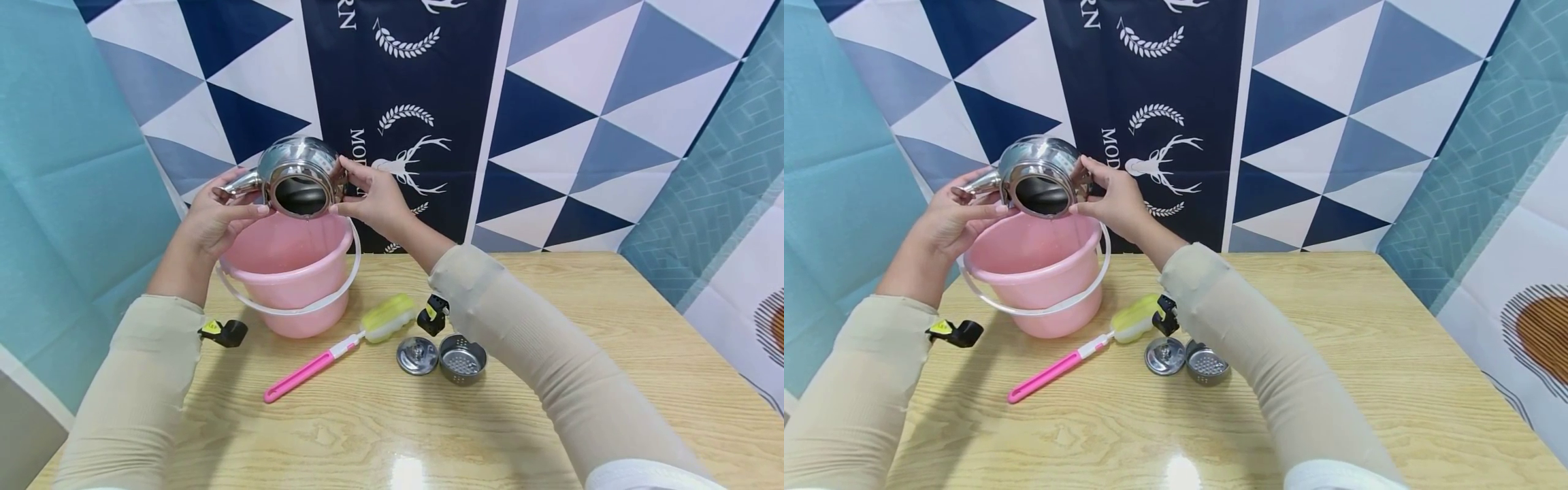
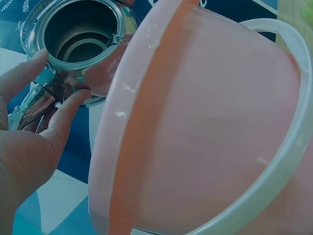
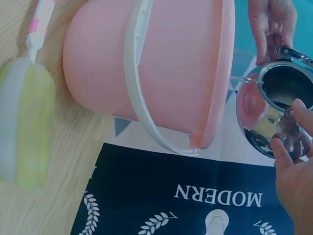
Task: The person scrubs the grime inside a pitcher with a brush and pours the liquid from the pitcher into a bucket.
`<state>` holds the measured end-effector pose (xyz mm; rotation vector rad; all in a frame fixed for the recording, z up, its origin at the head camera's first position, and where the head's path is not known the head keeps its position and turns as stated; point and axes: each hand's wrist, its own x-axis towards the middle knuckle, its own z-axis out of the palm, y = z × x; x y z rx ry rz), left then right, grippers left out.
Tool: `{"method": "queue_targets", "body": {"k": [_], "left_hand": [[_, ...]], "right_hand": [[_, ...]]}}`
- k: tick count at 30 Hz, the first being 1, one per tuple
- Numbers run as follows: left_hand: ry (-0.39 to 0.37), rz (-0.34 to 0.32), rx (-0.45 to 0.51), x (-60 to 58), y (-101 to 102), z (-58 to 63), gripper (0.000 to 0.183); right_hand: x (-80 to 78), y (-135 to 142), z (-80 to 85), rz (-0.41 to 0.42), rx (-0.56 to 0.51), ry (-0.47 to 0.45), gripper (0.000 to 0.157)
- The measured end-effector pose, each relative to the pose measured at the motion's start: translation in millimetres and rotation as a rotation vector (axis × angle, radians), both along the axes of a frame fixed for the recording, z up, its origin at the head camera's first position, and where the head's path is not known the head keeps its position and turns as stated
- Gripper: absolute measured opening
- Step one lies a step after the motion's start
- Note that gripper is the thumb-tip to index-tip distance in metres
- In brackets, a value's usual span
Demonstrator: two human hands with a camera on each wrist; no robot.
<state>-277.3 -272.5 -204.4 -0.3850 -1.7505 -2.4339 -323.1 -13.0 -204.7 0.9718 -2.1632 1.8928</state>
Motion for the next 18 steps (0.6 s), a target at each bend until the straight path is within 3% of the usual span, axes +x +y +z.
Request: {"method": "queue_targets", "body": {"k": [18], "left_hand": [[-0.004, 0.053, -0.048, 5.3, 1.3, 2.2, 0.082]], "right_hand": [[2.8, 1.2, 0.5, -0.036, 0.01, 0.022, 0.084]]}}
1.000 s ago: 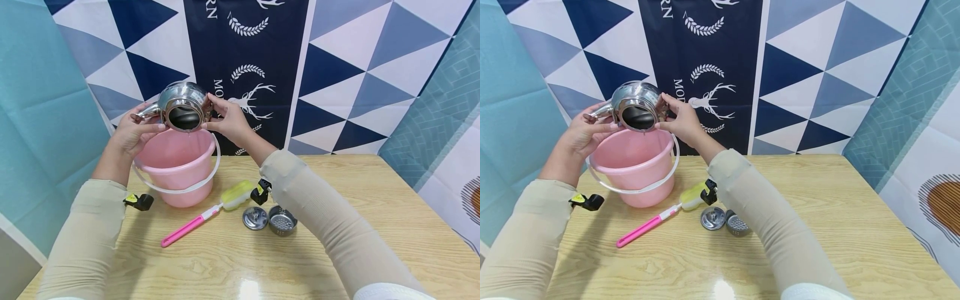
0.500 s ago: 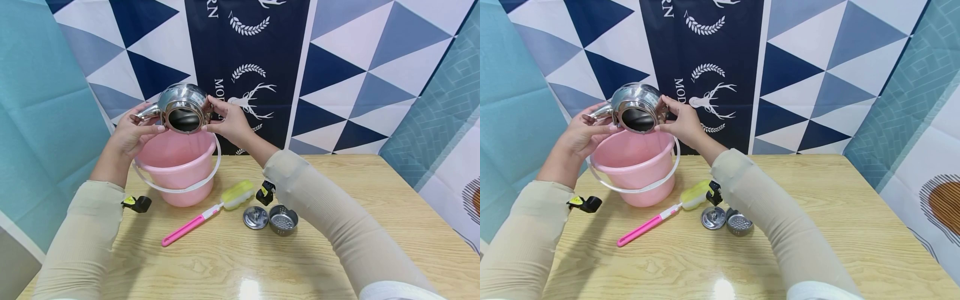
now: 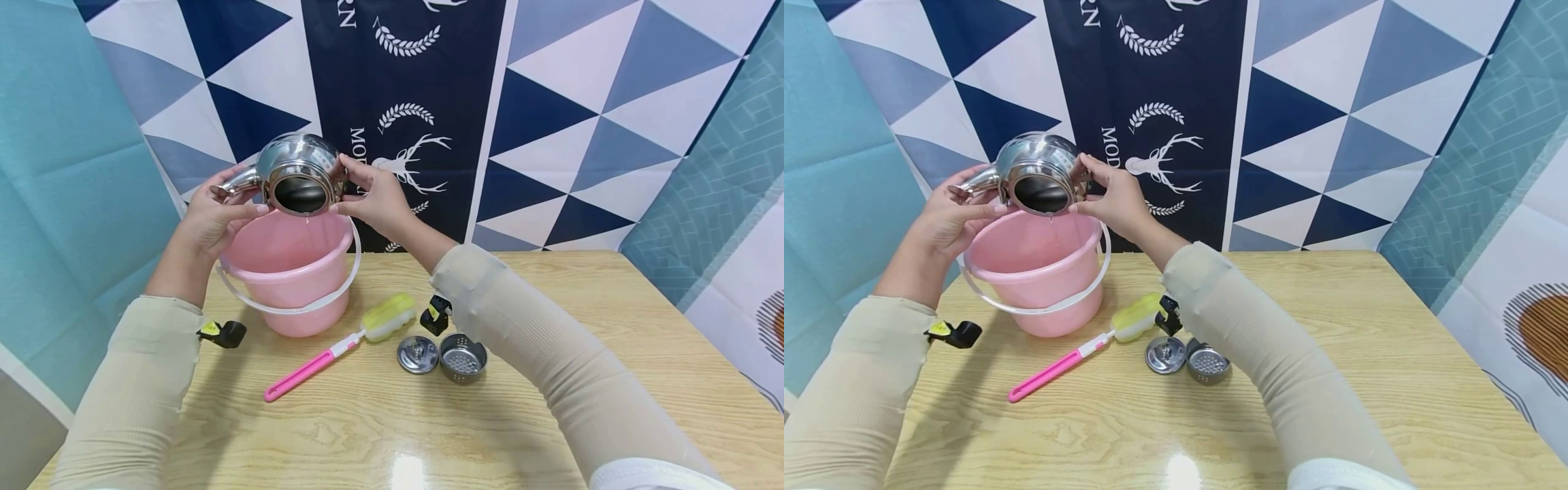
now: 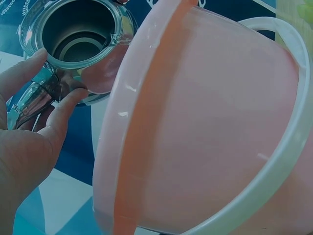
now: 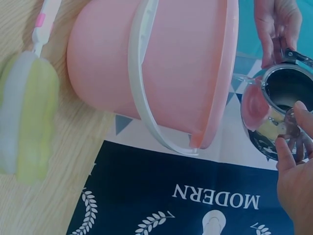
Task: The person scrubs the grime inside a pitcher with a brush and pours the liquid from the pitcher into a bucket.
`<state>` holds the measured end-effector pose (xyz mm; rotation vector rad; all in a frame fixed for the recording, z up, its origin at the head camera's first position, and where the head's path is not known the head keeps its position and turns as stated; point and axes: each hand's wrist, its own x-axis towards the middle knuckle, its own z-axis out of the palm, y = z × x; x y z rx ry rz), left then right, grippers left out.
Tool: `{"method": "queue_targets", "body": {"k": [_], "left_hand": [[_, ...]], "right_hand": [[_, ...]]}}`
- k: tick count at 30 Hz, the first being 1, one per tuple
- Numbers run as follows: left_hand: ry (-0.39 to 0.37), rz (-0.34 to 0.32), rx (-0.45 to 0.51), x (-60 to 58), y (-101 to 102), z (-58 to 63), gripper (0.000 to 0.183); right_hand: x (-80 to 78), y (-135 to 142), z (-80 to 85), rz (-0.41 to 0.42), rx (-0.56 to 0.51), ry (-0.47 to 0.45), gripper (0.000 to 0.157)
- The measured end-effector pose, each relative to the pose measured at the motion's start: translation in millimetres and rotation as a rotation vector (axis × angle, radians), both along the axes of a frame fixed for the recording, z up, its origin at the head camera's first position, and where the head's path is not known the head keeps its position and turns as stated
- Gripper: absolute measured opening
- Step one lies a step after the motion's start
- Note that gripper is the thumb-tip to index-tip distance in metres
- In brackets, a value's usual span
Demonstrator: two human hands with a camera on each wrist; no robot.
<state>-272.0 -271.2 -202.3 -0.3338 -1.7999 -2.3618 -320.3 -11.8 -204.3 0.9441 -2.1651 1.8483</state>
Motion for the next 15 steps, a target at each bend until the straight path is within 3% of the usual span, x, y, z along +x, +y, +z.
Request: {"method": "queue_targets", "body": {"k": [15], "left_hand": [[0.008, 0.01, 0.005, 2.4, -0.5, 1.4, 0.079]], "right_hand": [[-0.4, -0.5, -1.6, -0.008, 0.007, 0.025, 0.083]]}}
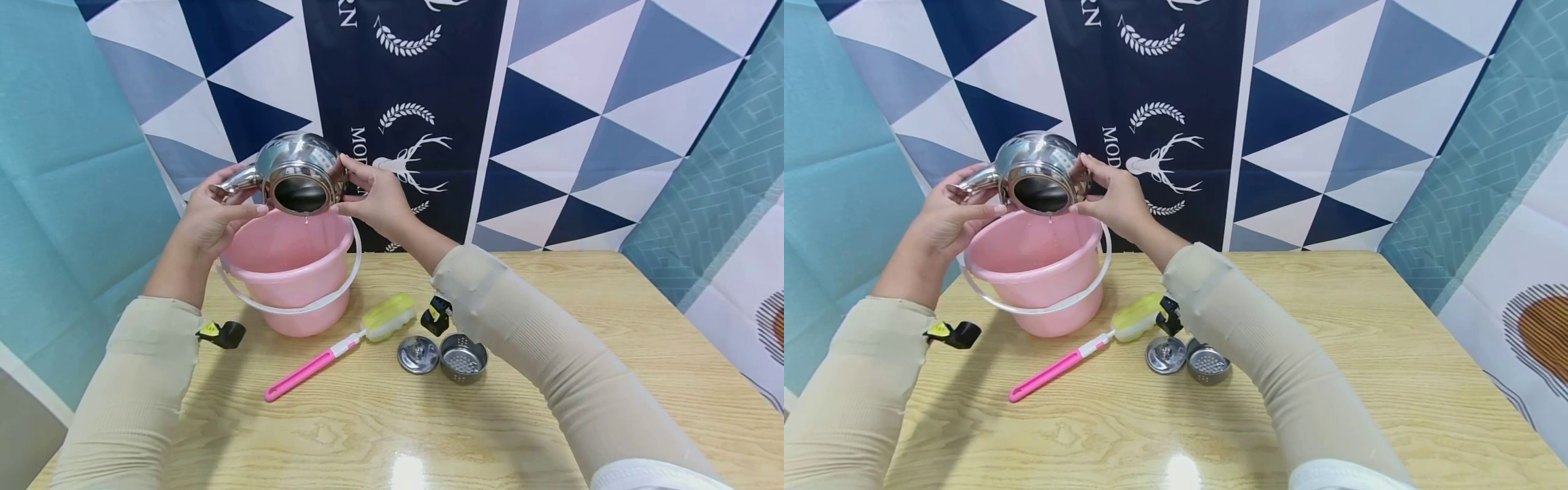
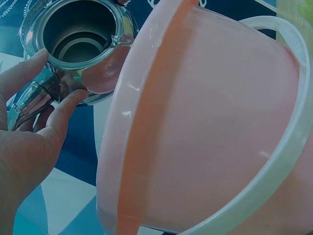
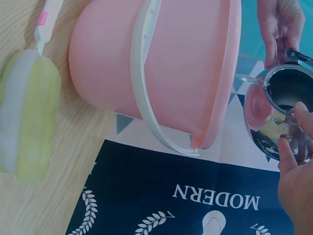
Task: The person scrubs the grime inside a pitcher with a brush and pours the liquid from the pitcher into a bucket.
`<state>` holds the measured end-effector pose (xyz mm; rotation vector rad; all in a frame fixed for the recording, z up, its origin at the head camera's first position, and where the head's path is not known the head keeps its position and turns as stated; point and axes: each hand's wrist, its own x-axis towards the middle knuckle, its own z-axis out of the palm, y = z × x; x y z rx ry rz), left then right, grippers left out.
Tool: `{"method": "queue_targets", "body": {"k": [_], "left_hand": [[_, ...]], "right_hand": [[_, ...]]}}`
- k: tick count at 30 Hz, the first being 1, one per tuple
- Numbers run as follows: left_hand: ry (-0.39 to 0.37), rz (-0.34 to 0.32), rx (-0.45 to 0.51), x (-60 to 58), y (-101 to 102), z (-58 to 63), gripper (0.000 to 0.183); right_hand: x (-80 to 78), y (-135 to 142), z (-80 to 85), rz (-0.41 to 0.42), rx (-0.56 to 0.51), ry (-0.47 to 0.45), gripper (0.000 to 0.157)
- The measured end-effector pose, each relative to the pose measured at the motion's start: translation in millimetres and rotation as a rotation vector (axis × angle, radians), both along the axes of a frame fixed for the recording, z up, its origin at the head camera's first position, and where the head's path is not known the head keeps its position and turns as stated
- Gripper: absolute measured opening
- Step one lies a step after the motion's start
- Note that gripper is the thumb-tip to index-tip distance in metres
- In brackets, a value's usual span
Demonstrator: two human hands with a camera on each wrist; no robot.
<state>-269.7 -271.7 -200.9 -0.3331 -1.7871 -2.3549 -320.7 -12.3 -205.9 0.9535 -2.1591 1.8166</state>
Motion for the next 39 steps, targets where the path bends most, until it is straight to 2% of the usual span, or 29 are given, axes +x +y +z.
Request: {"method": "queue_targets", "body": {"k": [10, 20, 26, 33, 39], "left_hand": [[0.02, 0.004, 0.014, 0.4, -0.4, 0.1, 0.074], [0.043, 0.038, 0.004, 1.1, -0.2, 2.8, 0.075], [0.058, 0.049, -0.019, 1.1, -0.1, 3.0, 0.077], [0.069, 0.042, -0.009, 0.8, -0.2, 1.5, 0.078], [0.092, 0.029, 0.017, 0.3, 0.1, 0.8, 0.072]], "right_hand": [[1.3, 0.0, 1.4, -0.005, 0.008, 0.041, 0.082], [1.0, -0.8, 3.5, -0.016, 0.005, 0.074, 0.083], [1.4, -1.5, 4.4, -0.015, -0.001, 0.065, 0.081], [1.4, -2.5, 3.3, -0.021, -0.005, 0.069, 0.08], [2.5, -2.6, 3.2, -0.014, -0.021, 0.073, 0.082]]}}
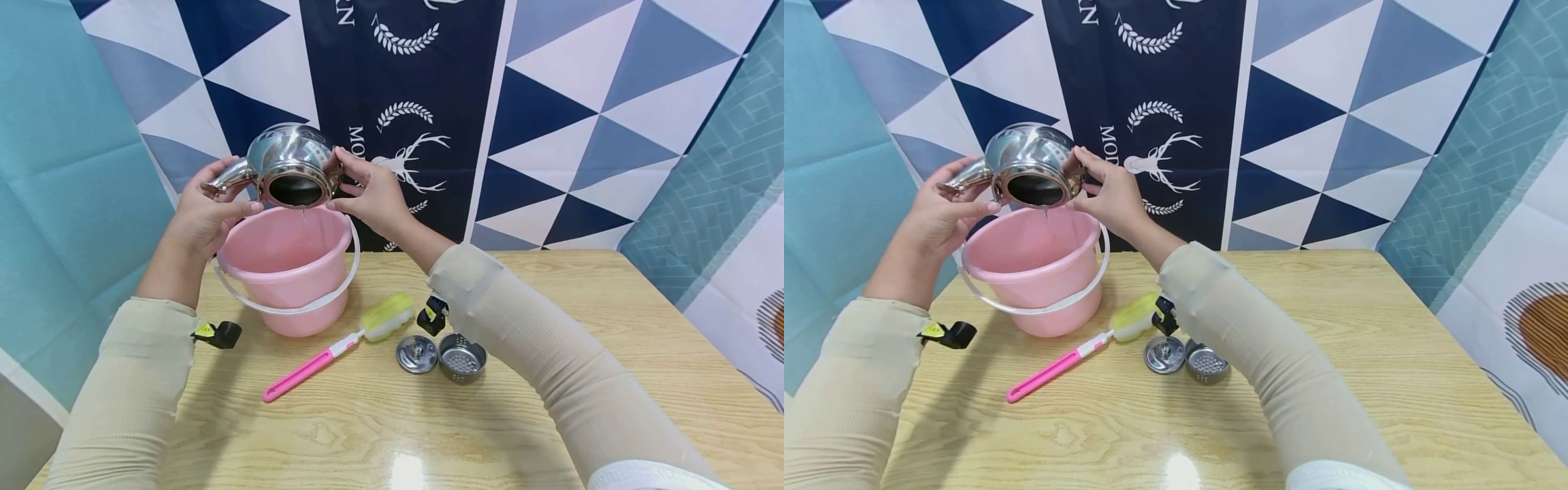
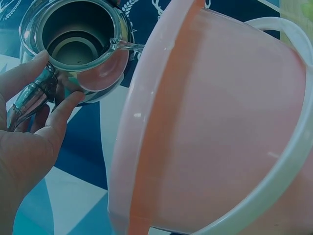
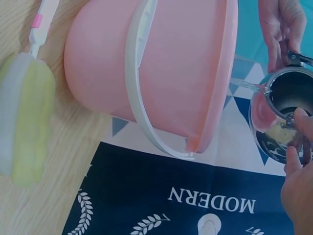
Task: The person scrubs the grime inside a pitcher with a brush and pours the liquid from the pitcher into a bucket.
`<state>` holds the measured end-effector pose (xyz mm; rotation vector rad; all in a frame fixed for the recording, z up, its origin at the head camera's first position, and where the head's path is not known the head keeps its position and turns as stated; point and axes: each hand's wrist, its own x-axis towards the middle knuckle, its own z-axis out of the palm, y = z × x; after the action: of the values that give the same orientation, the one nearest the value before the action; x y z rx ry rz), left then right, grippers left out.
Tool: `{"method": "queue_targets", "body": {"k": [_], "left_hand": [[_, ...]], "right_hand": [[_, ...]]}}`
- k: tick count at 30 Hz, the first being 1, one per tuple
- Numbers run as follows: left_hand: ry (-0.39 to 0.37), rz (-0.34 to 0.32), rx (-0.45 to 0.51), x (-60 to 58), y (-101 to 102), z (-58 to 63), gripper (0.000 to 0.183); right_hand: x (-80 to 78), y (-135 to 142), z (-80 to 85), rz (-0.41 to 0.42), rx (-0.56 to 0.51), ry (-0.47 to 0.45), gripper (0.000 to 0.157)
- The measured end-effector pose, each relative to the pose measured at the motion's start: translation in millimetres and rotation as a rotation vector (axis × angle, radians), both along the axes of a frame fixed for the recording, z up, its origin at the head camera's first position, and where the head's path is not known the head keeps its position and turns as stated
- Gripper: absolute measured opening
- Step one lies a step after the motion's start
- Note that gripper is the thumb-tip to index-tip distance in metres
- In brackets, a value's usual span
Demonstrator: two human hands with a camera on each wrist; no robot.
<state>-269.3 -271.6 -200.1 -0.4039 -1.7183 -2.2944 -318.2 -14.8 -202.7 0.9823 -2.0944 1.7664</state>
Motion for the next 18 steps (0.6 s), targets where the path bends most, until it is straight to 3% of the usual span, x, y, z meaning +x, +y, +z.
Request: {"method": "queue_targets", "body": {"k": [18], "left_hand": [[0.044, -0.017, 0.043, -0.9, 0.0, -2.1, 0.069]], "right_hand": [[0.4, -2.9, -3.5, 0.007, -0.047, 0.034, 0.082]]}}
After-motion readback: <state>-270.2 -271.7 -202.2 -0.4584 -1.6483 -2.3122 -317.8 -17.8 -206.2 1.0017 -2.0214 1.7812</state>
